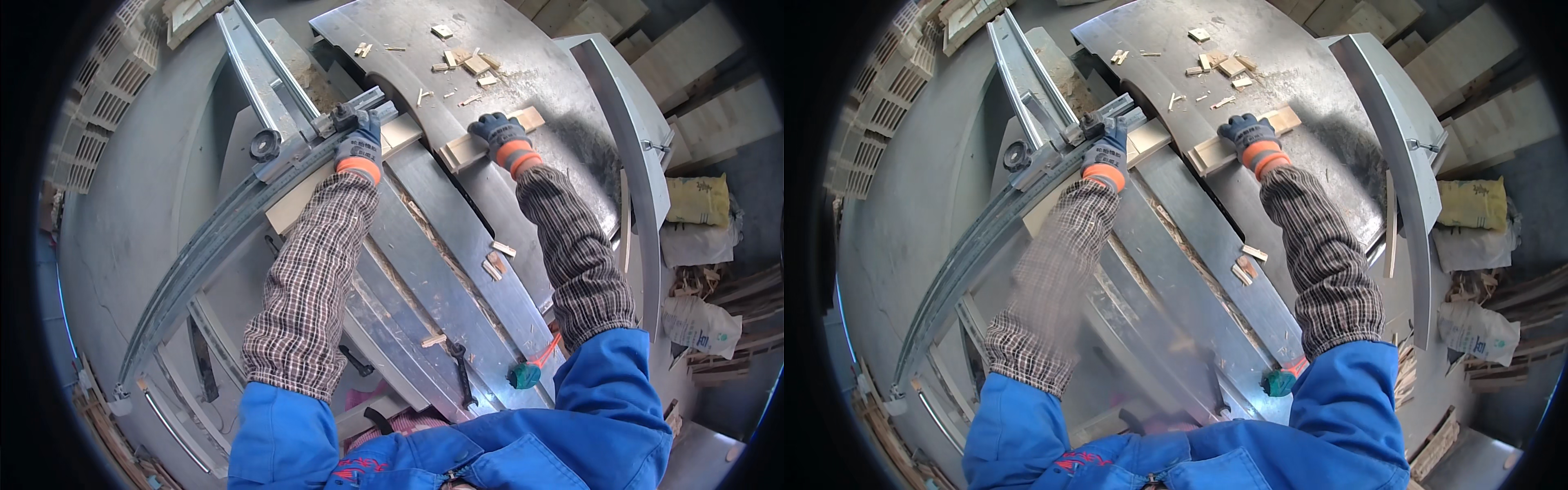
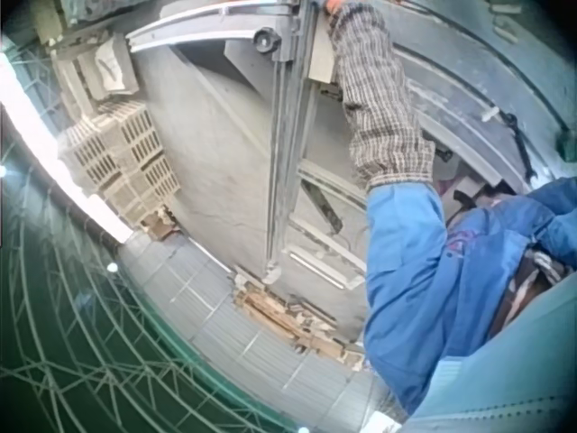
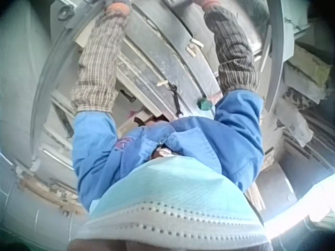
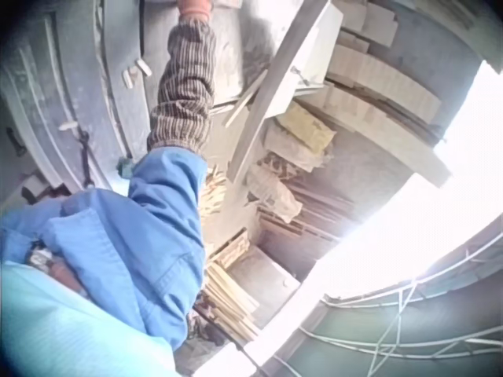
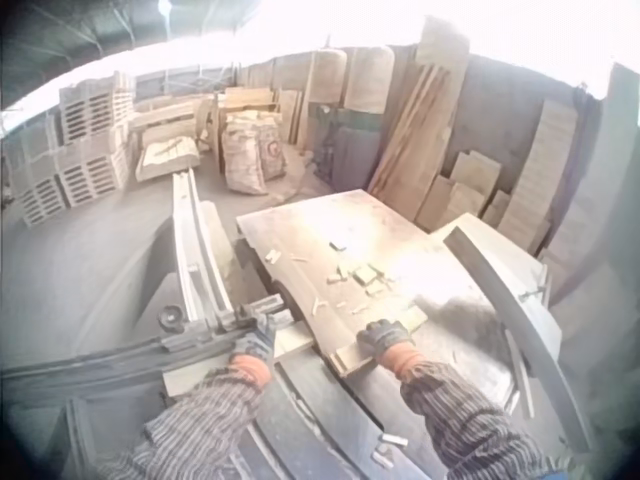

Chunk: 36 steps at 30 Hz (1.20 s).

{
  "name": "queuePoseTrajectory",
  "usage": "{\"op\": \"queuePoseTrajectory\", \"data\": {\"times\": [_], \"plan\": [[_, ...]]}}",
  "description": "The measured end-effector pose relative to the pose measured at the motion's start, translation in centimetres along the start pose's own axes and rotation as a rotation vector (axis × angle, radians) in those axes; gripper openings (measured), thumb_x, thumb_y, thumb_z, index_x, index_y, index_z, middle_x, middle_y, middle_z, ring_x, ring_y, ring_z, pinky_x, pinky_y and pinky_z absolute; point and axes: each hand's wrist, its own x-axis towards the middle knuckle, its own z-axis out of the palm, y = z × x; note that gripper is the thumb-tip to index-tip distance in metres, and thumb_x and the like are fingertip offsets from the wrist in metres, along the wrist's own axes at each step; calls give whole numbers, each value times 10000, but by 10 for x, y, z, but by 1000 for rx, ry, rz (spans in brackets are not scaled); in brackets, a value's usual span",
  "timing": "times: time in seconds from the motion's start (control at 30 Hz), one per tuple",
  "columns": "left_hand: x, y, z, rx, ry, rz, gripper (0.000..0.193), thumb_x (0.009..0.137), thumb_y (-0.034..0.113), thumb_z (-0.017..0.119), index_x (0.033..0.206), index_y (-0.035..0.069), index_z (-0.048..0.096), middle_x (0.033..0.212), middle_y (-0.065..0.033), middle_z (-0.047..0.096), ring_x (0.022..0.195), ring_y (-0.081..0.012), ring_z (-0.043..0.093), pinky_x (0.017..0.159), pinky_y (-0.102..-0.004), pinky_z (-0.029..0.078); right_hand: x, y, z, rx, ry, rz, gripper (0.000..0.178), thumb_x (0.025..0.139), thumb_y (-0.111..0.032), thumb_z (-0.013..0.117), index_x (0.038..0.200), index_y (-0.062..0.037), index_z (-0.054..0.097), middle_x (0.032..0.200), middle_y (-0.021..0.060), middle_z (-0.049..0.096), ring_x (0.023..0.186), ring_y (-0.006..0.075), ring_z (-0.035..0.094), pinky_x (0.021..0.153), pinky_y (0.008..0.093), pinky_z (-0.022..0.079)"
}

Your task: The person uses a table saw to cut multiple wooden planks into smaller pieces. They position each plank, feed it through the saw, and then move the cut pieces aside to a pile on the floor.

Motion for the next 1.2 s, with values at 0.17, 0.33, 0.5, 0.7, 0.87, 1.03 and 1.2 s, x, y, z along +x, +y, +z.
{"op": "queuePoseTrajectory", "data": {"times": [0.17, 0.33, 0.5, 0.7, 0.87, 1.03, 1.2], "plan": [[11, -10, 17, 5, 39, 14, 887, 858, 204, 599, 1523, 25, 39, 1582, -200, 119, 1433, -255, 278, 1094, -364, 371, -43, -2, 11, 61, 13, 12, 579, 720, -142, 753, 1244, -299, 565, 1271, -2, 548, 1241, 237, 490, 971, 440, 441], [25, -8, 32, 255, 97, 40, 791, 901, 240, 533, 1516, -3, 99, 1568, -187, 181, 1462, -306, 156, 1164, -384, 244, -103, -10, 17, 58, -85, 61, 615, 697, -250, 793, 1263, -288, 556, 1250, 11, 550, 1219, 241, 497, 986, 414, 423], [0, 7, 1, 460, 2, 69, 832, 873, 273, 561, 1513, -12, 113, 1576, -173, 174, 1456, -310, 168, 1185, -371, 159, -164, -8, 24, 150, -13, 19, 606, 662, -319, 801, 1222, -226, 587, 1127, 56, 596, 1085, 291, 559, 922, 420, 458], [35, -11, 48, 192, 143, 24, 854, 868, 306, 598, 1512, -3, 129, 1580, -166, 166, 1472, -302, 121, 1198, -361, 115, -202, -24, 30, 213, 2, -31, 552, 683, -345, 785, 1190, -217, 611, 1065, 57, 591, 1023, 293, 563, 875, 427, 469], [26, -3, 35, 137, 80, 25, 951, 817, 307, 667, 1512, -8, 99, 1589, -141, 141, 1475, -291, 108, 1196, -318, 139, -192, -28, 40, 175, 12, -251, 625, 623, -193, 794, 1212, -249, 593, 1119, 50, 572, 1085, 296, 525, 948, 430, 431], [12, -4, 36, 280, 131, 135, 959, 799, 336, 696, 1512, 14, 141, 1592, -142, 124, 1470, -300, 126, 1195, -327, 157, -206, -15, 66, 18, 240, -597, 325, 743, -186, 664, 1049, -289, 624, 1076, 8, 573, 1065, 259, 552, 948, 400, 460], [-35, -28, 48, 80, 155, 205, 934, 747, 370, 745, 1475, 36, 264, 1558, -181, 201, 1418, -348, 253, 1171, -369, 238, -285, 44, 82, -97, 63, -719, 236, 706, -196, 648, 912, -310, 630, 940, -20, 581, 959, 237, 574, 898, 392, 469]]}}
